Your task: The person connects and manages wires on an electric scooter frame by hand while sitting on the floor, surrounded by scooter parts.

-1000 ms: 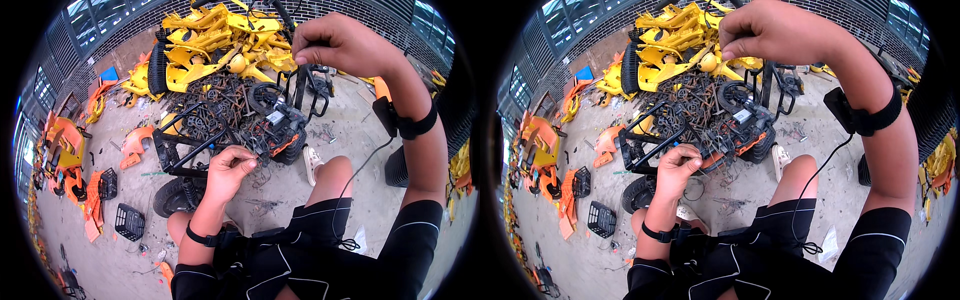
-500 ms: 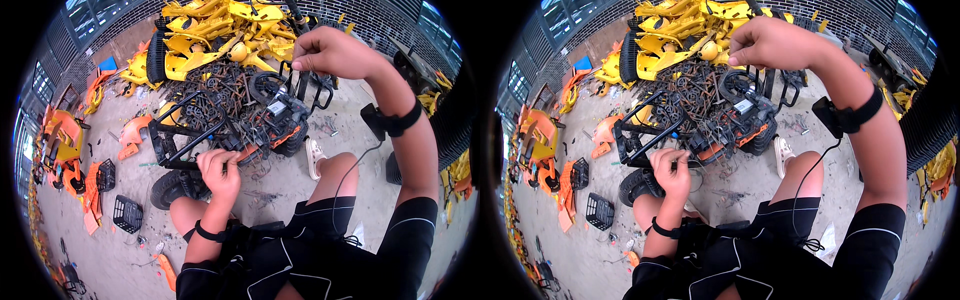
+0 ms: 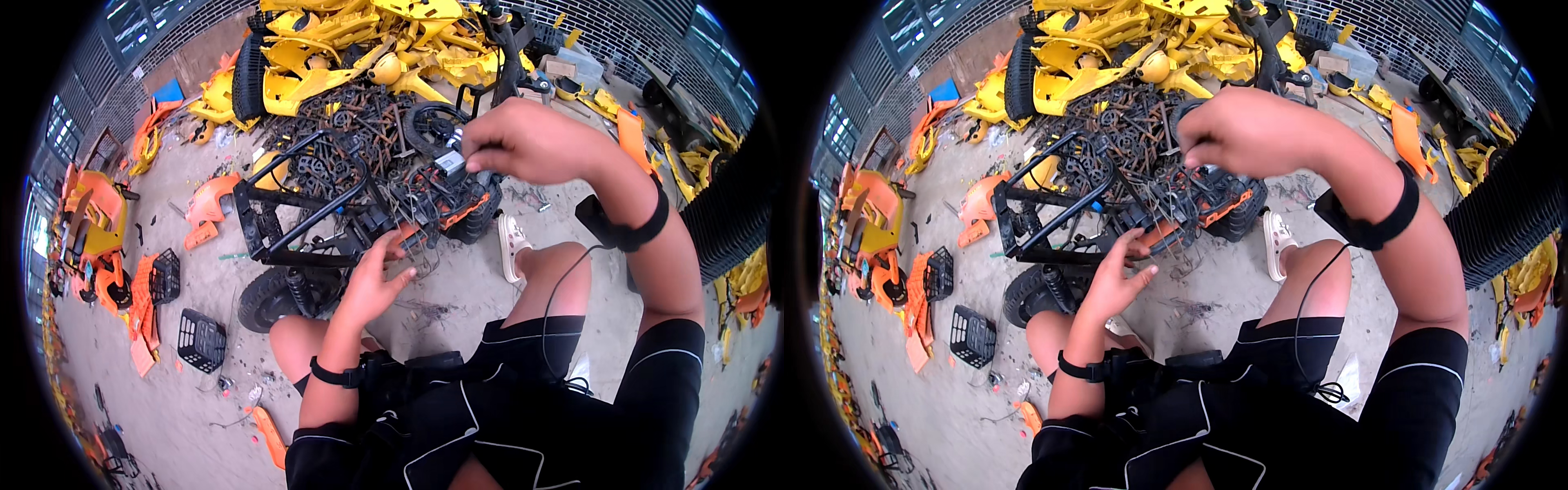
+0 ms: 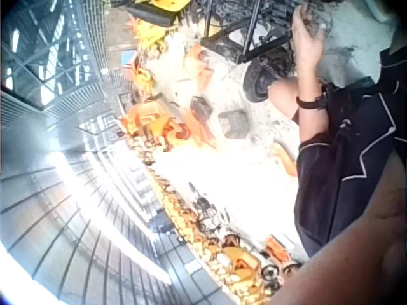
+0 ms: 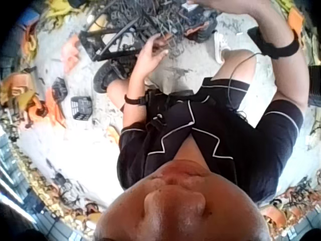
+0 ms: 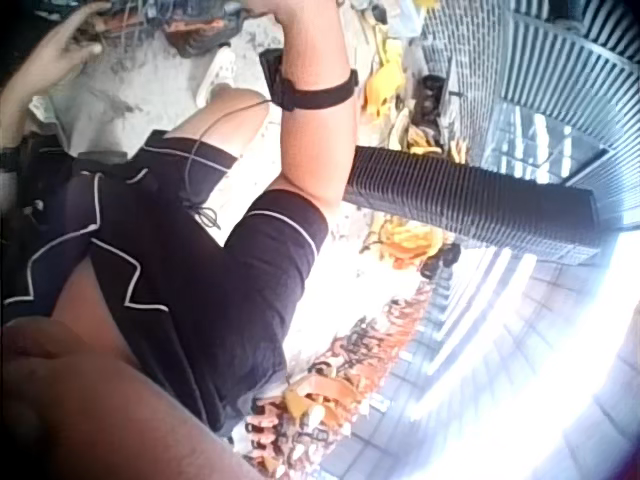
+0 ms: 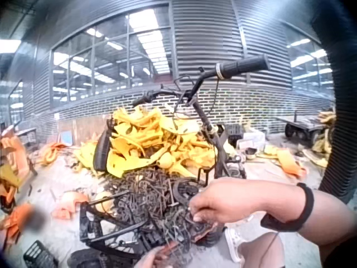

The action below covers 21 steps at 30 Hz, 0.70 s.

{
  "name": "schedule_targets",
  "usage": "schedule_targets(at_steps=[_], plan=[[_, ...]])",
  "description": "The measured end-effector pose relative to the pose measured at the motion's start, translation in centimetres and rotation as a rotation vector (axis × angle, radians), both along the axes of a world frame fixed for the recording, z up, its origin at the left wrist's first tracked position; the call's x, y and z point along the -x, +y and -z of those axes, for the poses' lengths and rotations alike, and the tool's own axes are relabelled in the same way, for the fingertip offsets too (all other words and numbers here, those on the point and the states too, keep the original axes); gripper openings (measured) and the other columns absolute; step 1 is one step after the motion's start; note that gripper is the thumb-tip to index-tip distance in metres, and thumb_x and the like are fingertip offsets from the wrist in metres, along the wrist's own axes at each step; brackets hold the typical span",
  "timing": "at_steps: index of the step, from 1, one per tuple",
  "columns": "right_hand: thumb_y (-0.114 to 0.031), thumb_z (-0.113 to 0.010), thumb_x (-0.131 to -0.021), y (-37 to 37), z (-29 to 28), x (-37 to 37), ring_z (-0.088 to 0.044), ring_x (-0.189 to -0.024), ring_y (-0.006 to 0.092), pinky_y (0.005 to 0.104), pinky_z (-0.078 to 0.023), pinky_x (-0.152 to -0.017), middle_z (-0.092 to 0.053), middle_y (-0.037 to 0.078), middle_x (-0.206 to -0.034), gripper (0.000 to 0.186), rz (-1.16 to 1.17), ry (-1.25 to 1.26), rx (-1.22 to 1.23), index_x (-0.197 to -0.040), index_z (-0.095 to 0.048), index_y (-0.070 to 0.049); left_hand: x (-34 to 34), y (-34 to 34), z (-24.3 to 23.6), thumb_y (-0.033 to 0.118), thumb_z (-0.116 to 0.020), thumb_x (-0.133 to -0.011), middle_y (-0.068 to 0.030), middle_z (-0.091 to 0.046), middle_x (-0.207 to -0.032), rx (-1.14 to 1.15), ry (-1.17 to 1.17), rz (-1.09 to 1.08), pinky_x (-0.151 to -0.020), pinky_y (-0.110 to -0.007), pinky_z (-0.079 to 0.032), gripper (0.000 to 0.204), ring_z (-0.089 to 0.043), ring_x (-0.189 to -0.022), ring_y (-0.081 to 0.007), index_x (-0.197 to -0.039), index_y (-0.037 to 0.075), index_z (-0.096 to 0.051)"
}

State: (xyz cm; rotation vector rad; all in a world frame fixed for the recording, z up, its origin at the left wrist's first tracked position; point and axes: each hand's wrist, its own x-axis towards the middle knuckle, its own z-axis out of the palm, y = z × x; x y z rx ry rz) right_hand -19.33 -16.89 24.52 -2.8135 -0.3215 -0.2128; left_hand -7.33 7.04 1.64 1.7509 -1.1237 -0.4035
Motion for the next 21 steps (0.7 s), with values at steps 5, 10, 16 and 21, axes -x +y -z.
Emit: schedule_targets(at_steps=[5,10,16,21], plan=[[-0.016,-0.067,-0.078,3.8,2.7,-0.6,-0.061,-0.072,0.0359,0.0443,-0.047,-0.061,-0.06,0.013,-0.068,0.015,-0.159,-0.045,0.217,-0.074,-0.059,-0.003,-0.6,-0.9,-0.6,0.018,-0.06,-0.095,-0.0132,-0.055,-0.125,0.237,0.316,0.215,-0.097,-0.036,-0.043,0.052,-0.053,-0.114,-0.0217,-0.141,0.002,-0.039],[-0.014,-0.067,-0.073,4.8,7.1,-2.1,-0.062,-0.074,0.0316,0.0415,-0.049,-0.062,-0.062,0.009,-0.07,0.011,-0.295,-0.063,0.152,-0.072,-0.06,-0.006,-0.4,-1.0,-1.0,0.03,-0.047,-0.102,-0.0132,-0.061,-0.122,0.339,0.405,0.383,-0.1,-0.035,-0.04,0.041,-0.054,-0.118,-0.0213,-0.125,-0.002,-0.055],[-0.014,-0.064,-0.071,5.9,9.1,-2.9,-0.061,-0.072,0.0275,0.0388,-0.048,-0.062,-0.063,0.004,-0.072,0.006,-0.316,-0.087,0.113,-0.075,-0.063,-0.01,-1.0,-1.3,-0.7,0.025,-0.052,-0.1,-0.0066,-0.067,-0.095,0.336,0.649,0.463,-0.093,-0.033,-0.043,0.031,-0.06,-0.098,-0.0168,-0.106,-0.003,-0.065],[-0.016,-0.064,-0.083,6.2,11.3,-2.6,-0.059,-0.058,0.0247,0.0378,-0.046,-0.054,-0.061,0.003,-0.065,0.01,-0.058,-0.159,-0.038,-0.081,-0.064,-0.005,-1.1,-0.8,-1.3,0.016,-0.065,-0.089,-0.0026,-0.067,-0.083,0.301,0.279,0.168,-0.085,-0.034,-0.043,0.015,-0.062,-0.085,-0.0175,-0.097,0.002,-0.068]])
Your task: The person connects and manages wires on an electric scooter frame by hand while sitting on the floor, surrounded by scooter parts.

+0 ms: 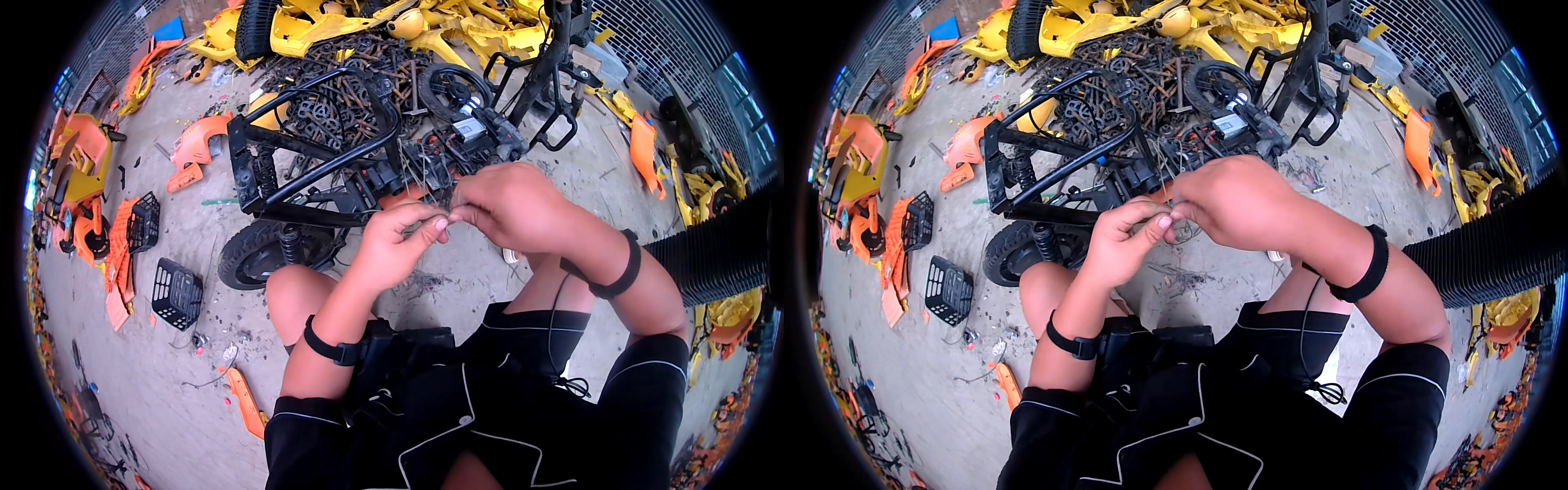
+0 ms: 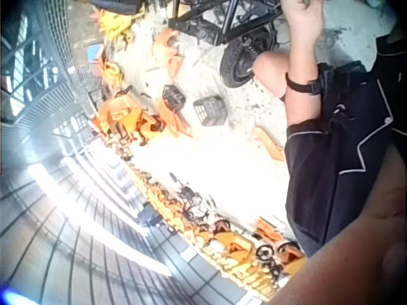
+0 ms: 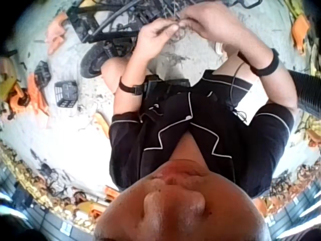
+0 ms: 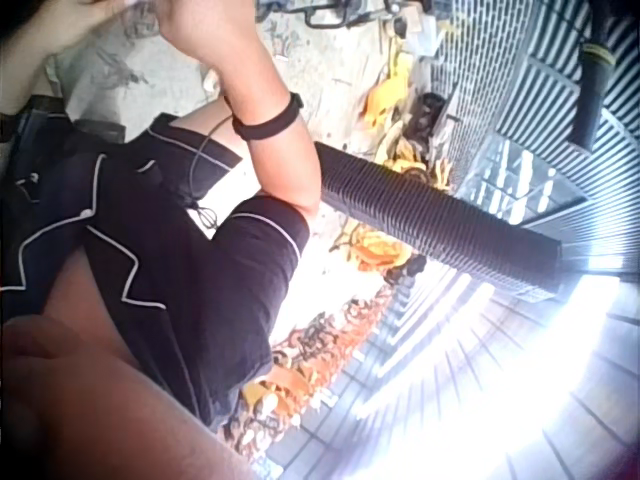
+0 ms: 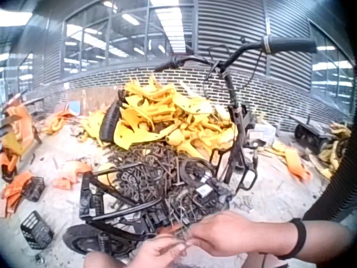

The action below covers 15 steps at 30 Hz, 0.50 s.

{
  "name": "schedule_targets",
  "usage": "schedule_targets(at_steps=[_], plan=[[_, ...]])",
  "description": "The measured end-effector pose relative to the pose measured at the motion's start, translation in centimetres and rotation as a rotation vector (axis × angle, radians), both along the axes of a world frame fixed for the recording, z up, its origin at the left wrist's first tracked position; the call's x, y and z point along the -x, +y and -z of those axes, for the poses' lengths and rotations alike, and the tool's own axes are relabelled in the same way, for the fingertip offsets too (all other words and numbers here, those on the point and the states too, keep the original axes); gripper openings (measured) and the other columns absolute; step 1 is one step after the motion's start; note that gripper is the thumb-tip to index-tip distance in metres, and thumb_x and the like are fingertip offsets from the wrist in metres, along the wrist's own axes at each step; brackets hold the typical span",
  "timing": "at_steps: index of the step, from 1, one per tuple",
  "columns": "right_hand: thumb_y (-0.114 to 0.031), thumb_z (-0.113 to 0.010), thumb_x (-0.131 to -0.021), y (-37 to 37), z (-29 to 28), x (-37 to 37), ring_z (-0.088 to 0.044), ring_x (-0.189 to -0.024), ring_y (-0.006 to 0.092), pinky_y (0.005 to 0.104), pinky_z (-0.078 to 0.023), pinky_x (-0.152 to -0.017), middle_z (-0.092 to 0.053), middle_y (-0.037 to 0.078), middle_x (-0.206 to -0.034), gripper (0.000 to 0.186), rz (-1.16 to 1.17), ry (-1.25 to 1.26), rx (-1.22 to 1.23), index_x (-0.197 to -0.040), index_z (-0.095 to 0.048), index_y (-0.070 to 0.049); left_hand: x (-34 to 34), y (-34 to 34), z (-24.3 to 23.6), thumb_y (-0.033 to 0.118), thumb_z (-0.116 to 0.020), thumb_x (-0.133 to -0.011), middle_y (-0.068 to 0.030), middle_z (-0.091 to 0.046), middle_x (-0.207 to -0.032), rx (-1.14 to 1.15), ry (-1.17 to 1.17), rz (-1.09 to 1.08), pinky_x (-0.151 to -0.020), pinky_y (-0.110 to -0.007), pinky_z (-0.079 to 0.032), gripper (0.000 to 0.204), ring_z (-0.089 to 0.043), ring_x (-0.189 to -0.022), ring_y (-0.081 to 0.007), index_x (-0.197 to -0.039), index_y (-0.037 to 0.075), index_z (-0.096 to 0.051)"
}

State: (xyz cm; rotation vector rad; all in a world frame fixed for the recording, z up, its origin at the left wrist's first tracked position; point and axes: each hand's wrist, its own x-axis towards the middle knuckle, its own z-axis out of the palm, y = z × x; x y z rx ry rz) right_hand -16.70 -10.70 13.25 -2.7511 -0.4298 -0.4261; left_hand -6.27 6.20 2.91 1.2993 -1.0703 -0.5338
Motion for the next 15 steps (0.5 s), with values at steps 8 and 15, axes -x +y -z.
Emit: schedule_targets(at_steps=[8,15], plan=[[-0.024,-0.062,-0.091,-1.7,2.6,1.4,-0.053,-0.049,0.0152,0.0277,-0.042,-0.048,-0.058,0.004,-0.061,0.022,0.48,1.009,-1.496,-0.087,-0.064,-0.002,0.6,0.6,-1.1,0.008,-0.073,-0.072,0.0,-0.064,-0.078,0.127,-0.978,-0.448,-0.081,-0.037,-0.038,0.018,-0.061,-0.082,-0.0172,-0.089,0.01,-0.068],[-0.031,-0.061,-0.093,-2.1,0.8,3.9,-0.061,-0.094,0.0187,0.0327,-0.047,-0.08,-0.064,0.011,-0.102,0.034,0.505,0.072,-0.631,-0.108,-0.061,0.0,-0.5,2.0,-0.1,0.008,-0.068,-0.079,-0.0028,-0.067,-0.079,0.054,-0.685,-0.364,-0.082,-0.035,-0.04,0.008,-0.061,-0.08,-0.0211,-0.087,0.006,-0.069]])
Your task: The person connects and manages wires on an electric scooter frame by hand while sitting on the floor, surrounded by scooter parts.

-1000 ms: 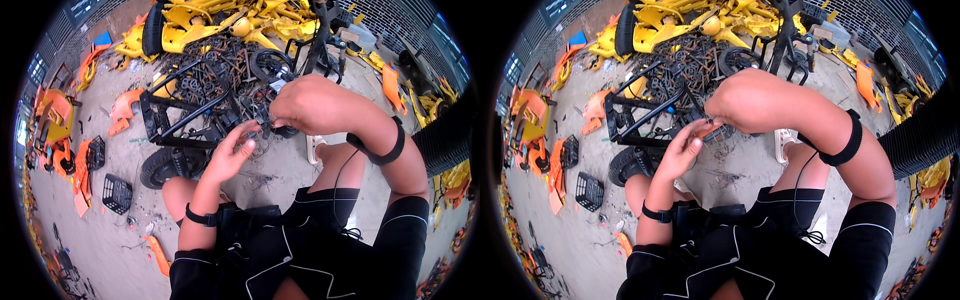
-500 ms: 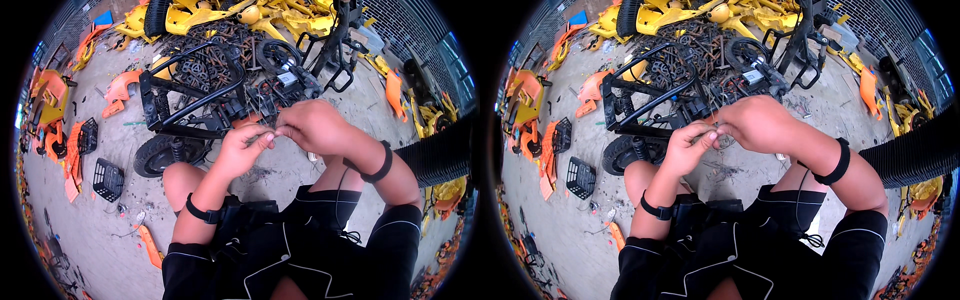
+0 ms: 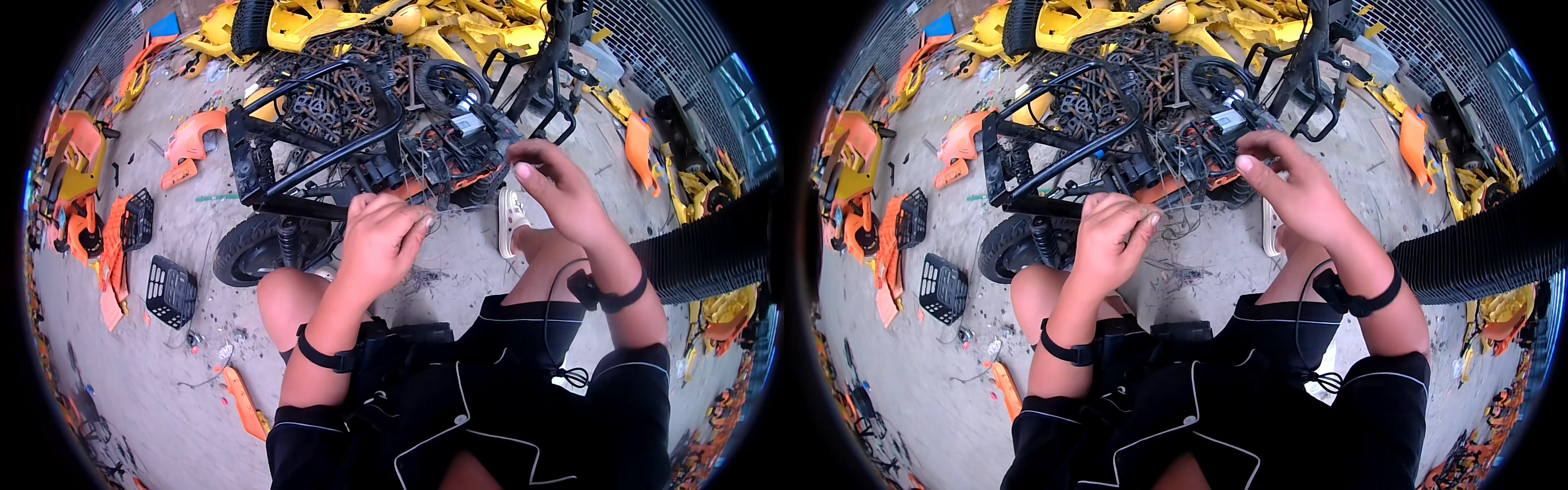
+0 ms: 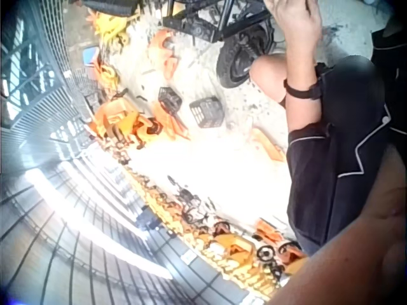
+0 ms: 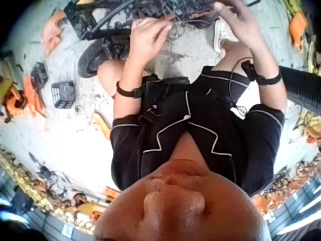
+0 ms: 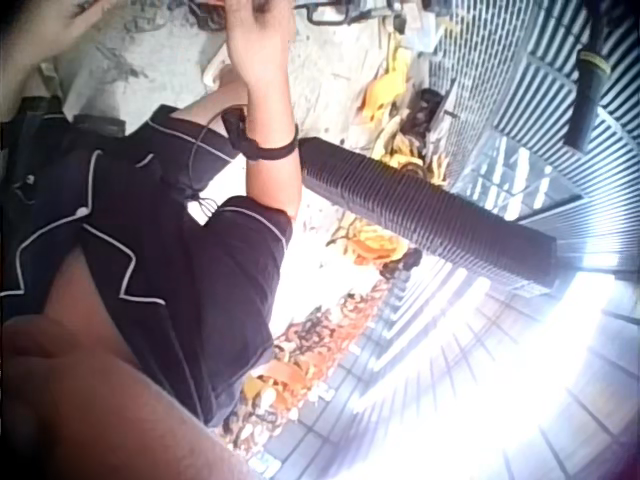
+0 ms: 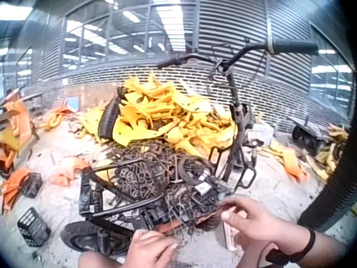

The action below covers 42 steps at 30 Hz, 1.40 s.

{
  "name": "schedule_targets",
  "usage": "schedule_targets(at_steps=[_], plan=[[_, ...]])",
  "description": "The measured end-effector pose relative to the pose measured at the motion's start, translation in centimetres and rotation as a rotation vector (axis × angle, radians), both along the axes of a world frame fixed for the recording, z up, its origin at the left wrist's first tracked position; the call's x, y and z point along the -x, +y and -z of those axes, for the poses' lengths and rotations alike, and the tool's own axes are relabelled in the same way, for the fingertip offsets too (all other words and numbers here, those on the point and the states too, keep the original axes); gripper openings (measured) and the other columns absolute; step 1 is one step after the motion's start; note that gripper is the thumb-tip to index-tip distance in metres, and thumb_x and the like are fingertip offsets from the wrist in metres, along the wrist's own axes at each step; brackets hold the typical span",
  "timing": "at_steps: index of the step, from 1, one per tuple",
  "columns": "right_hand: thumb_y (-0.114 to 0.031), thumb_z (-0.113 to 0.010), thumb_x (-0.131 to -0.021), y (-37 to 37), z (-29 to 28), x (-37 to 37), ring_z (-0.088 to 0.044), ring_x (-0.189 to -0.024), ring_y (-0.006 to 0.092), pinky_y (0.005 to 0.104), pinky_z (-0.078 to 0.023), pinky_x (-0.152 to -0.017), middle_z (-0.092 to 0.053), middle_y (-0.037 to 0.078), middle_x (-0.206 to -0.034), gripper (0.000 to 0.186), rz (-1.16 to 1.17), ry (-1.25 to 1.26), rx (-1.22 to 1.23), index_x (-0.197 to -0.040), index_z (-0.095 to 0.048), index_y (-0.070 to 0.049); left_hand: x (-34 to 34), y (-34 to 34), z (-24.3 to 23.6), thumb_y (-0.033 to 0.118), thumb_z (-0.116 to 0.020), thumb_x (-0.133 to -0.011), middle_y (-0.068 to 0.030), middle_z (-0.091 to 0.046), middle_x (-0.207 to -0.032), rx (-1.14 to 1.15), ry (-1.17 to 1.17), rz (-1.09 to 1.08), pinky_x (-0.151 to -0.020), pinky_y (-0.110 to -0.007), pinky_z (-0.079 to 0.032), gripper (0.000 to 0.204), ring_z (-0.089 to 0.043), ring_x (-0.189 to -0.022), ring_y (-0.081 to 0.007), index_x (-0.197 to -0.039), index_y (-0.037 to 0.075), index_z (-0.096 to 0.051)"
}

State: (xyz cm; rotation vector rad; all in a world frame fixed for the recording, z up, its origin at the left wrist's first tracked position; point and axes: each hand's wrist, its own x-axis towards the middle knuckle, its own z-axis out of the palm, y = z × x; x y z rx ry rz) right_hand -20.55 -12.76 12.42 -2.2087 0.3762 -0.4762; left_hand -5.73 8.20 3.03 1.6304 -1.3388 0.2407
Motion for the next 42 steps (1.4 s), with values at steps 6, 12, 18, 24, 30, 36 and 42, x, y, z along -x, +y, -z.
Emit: schedule_targets(at_steps=[6,12,18,24,30,36,42], plan=[[-0.025,-0.075,-0.075,4.9,-1.3,1.1,-0.058,-0.108,0.0279,0.0411,-0.043,-0.094,-0.062,0.006,-0.115,0.044,-0.23,-0.288,0.87,-0.114,-0.063,-0.01,0.7,0.6,0.6,0.012,-0.062,-0.092,-0.0024,-0.064,-0.073,-0.067,0.582,0.137,-0.066,-0.028,-0.044,0.012,-0.059,-0.068,-0.0118,-0.088,0.002,-0.068],[-0.02,-0.066,-0.078,6.4,0.6,-0.3,-0.058,-0.111,0.0192,0.0352,-0.043,-0.092,-0.063,0.002,-0.12,0.034,-0.233,-0.261,1.419,-0.112,-0.065,-0.017,0.9,1.1,-0.1,0.013,-0.061,-0.093,-0.0004,-0.062,-0.067,-0.153,0.818,0.227,-0.056,-0.024,-0.044,0.014,-0.056,-0.063,-0.0073,-0.093,0.001,-0.069],[-0.012,-0.064,-0.08,4.8,1.4,-1.6,-0.061,-0.082,0.0205,0.0357,-0.047,-0.077,-0.064,0.003,-0.088,0.013,-0.411,-0.092,1.043,-0.093,-0.066,-0.01,0.7,1.1,0.6,0.01,-0.064,-0.09,-0.0035,-0.064,-0.071,-0.099,0.506,0.204,-0.067,-0.03,-0.044,0.01,-0.058,-0.067,-0.0139,-0.087,0.002,-0.067],[-0.016,-0.065,-0.088,2.5,1.4,-1.0,-0.056,-0.067,0.0207,0.0335,-0.046,-0.063,-0.06,0.007,-0.074,0.012,-0.333,0.327,0.176,-0.087,-0.063,-0.004,0.8,1.0,-0.2,0.007,-0.067,-0.081,-0.0053,-0.069,-0.082,-0.028,0.064,0.064,-0.078,-0.034,-0.042,0.005,-0.06,-0.076,-0.0231,-0.086,0.005,-0.067],[-0.023,-0.062,-0.092,0.4,0.3,-0.4,-0.054,-0.071,0.0099,0.0287,-0.045,-0.061,-0.06,0.001,-0.075,0.02,-0.268,0.674,-0.286,-0.092,-0.065,-0.004,0.6,1.0,-0.7,0.006,-0.067,-0.08,-0.0045,-0.069,-0.084,-0.037,-0.034,0.063,-0.078,-0.036,-0.041,0.006,-0.06,-0.077,-0.0231,-0.085,0.006,-0.067],[-0.023,-0.062,-0.092,-3.1,1.1,0.6,-0.055,-0.071,0.0097,0.0281,-0.045,-0.063,-0.061,0.001,-0.077,0.019,-0.249,0.636,-0.362,-0.093,-0.065,-0.004,0.4,0.7,-0.3,0.004,-0.067,-0.078,-0.0027,-0.069,-0.083,-0.033,-0.039,0.041,-0.081,-0.035,-0.041,0.006,-0.061,-0.078,-0.0217,-0.083,0.006,-0.066],[-0.016,-0.057,-0.092,-8.1,2.9,0.4,-0.057,-0.075,0.0099,0.0255,-0.045,-0.069,-0.063,0.001,-0.086,0.017,0.357,-0.01,-0.282,-0.101,-0.065,-0.004,0.3,0.3,-0.2,0.01,-0.062,-0.091,-0.0047,-0.066,-0.08,-0.094,0.367,0.075,-0.074,-0.03,-0.044,0.01,-0.06,-0.073,-0.0148,-0.093,0.002,-0.068]])
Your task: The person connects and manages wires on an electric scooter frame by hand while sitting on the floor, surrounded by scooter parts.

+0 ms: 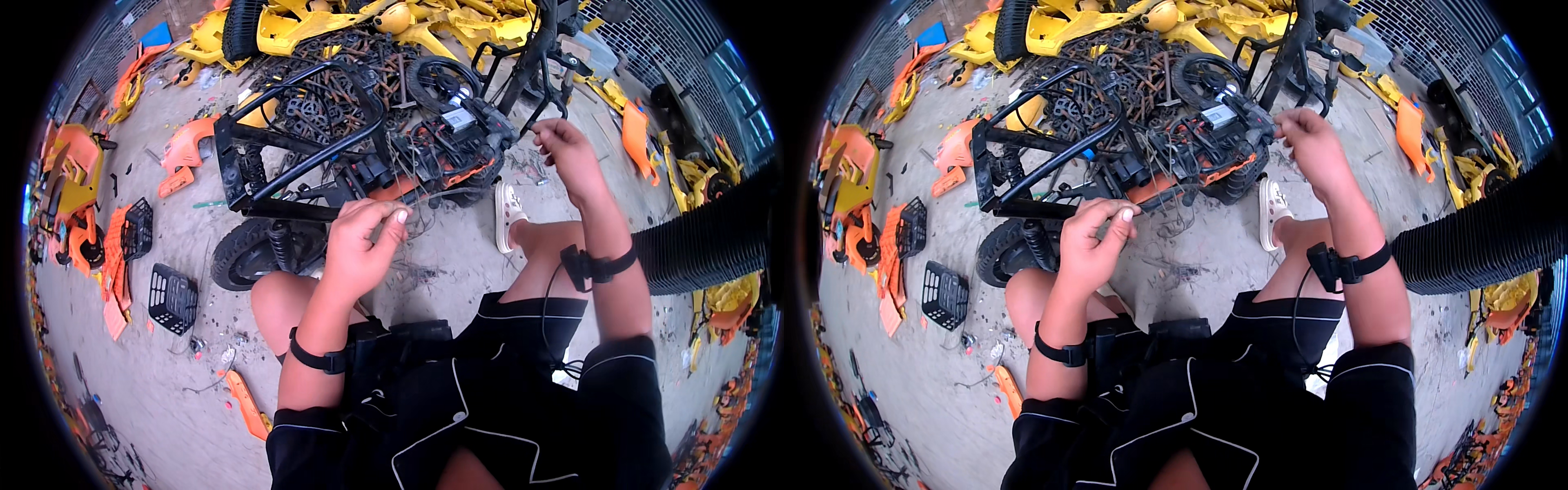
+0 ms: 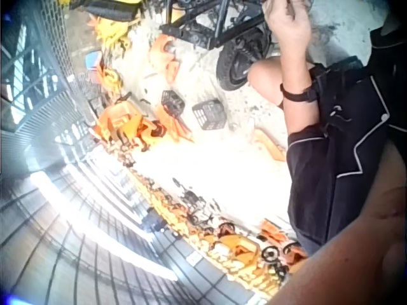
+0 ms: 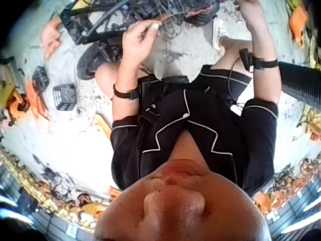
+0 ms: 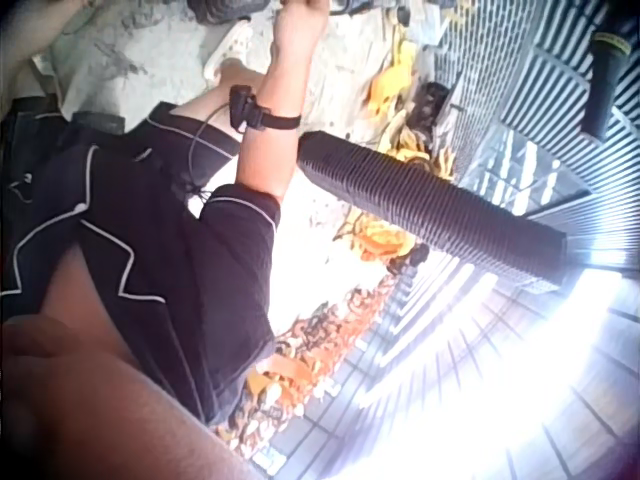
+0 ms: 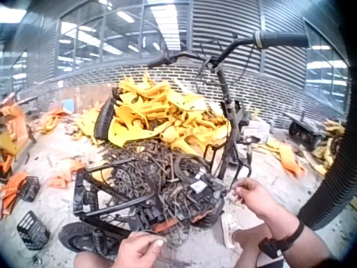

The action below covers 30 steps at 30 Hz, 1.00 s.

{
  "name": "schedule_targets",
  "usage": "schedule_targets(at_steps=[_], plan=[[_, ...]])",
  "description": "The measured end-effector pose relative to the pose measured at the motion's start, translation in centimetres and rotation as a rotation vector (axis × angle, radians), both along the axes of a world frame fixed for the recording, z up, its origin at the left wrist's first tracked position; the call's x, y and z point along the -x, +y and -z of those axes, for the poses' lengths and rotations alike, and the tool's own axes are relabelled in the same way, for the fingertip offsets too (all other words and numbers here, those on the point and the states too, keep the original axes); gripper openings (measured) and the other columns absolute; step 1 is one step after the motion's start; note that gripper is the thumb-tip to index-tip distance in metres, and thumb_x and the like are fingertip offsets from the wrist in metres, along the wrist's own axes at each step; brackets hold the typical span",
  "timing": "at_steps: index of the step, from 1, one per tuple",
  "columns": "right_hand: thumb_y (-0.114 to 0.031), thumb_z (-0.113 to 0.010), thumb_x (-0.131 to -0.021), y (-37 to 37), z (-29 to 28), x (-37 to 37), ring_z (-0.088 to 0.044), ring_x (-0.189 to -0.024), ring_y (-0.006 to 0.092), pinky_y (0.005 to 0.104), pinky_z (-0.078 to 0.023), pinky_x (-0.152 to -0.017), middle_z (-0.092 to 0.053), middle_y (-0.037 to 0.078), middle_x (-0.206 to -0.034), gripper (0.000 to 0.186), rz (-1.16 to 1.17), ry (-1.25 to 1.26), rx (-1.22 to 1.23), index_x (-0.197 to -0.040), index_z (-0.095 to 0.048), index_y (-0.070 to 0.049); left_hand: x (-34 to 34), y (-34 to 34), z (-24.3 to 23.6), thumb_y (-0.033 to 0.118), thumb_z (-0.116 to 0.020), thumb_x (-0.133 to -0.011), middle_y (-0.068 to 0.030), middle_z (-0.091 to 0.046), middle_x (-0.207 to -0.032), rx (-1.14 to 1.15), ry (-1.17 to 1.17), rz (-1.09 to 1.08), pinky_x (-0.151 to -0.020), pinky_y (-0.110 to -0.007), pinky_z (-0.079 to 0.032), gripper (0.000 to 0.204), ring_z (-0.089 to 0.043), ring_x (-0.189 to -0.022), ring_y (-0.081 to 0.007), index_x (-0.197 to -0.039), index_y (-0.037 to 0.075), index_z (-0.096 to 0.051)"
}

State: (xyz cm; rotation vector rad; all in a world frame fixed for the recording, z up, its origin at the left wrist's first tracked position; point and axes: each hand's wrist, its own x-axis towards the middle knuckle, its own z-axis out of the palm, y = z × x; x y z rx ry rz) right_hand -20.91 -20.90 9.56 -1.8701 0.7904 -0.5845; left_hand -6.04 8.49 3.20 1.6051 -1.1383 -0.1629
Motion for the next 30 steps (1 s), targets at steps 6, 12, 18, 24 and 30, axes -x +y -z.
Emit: schedule_targets(at_steps=[6,12,18,24,30], plan=[[-0.026,-0.07,-0.084,6.2,7.0,-1.8,-0.062,-0.098,0.0264,0.0366,-0.049,-0.085,-0.063,0.016,-0.111,0.049,-0.736,0.363,0.129,-0.125,-0.055,-0.004,0.1,-2.4,0.6,0.016,-0.056,-0.098,-0.0052,-0.062,-0.078,0.169,0.56,0.107,-0.074,-0.026,-0.047,0.022,-0.058,-0.075,-0.0121,-0.102,-0.004,-0.063],[-0.03,-0.07,-0.082,10.8,12.6,-5.3,-0.052,-0.119,0.0379,0.0412,-0.043,-0.1,-0.055,0.026,-0.123,0.065,-0.821,0.206,0.248,-0.132,-0.047,0.005,-0.1,-5.3,0.7,0.017,-0.054,-0.099,-0.0041,-0.063,-0.079,0.237,0.587,0.135,-0.074,-0.025,-0.048,0.024,-0.058,-0.076,-0.0099,-0.104,-0.004,-0.064],[-0.024,-0.057,-0.095,8.0,13.9,-6.2,-0.064,-0.082,0.0242,0.0347,-0.052,-0.078,-0.066,0.016,-0.094,0.032,-0.764,0.12,-0.451,-0.11,-0.061,0.005,-0.2,-7.5,-0.6,0.03,-0.042,-0.103,-0.0144,-0.056,-0.132,0.249,0.391,0.011,-0.1,-0.035,-0.041,0.052,-0.053,-0.122,-0.022,-0.143,-0.002,-0.036],[-0.025,-0.053,-0.098,3.4,9.9,-5.6,-0.063,-0.076,0.0195,0.0317,-0.051,-0.071,-0.066,0.01,-0.088,0.029,-0.627,-0.259,-1.055,-0.106,-0.062,0.002,-2.3,-6.8,1.8,0.042,-0.033,-0.104,-0.0164,-0.056,-0.129,0.119,0.513,-0.178,-0.099,-0.038,-0.04,0.056,-0.054,-0.117,-0.0246,-0.142,0.001,-0.033],[-0.03,-0.049,-0.1,3.1,8.9,-5.3,-0.063,-0.081,0.0199,0.0328,-0.051,-0.074,-0.066,0.01,-0.091,0.035,-0.692,-0.456,-1.294,-0.109,-0.062,0.002,0.2,-8.3,3.9,0.037,-0.035,-0.104,-0.0149,-0.049,-0.128,-0.064,0.452,-0.248,-0.099,-0.036,-0.039,0.046,-0.05,-0.117,-0.0228,-0.129,-0.001,-0.037]])
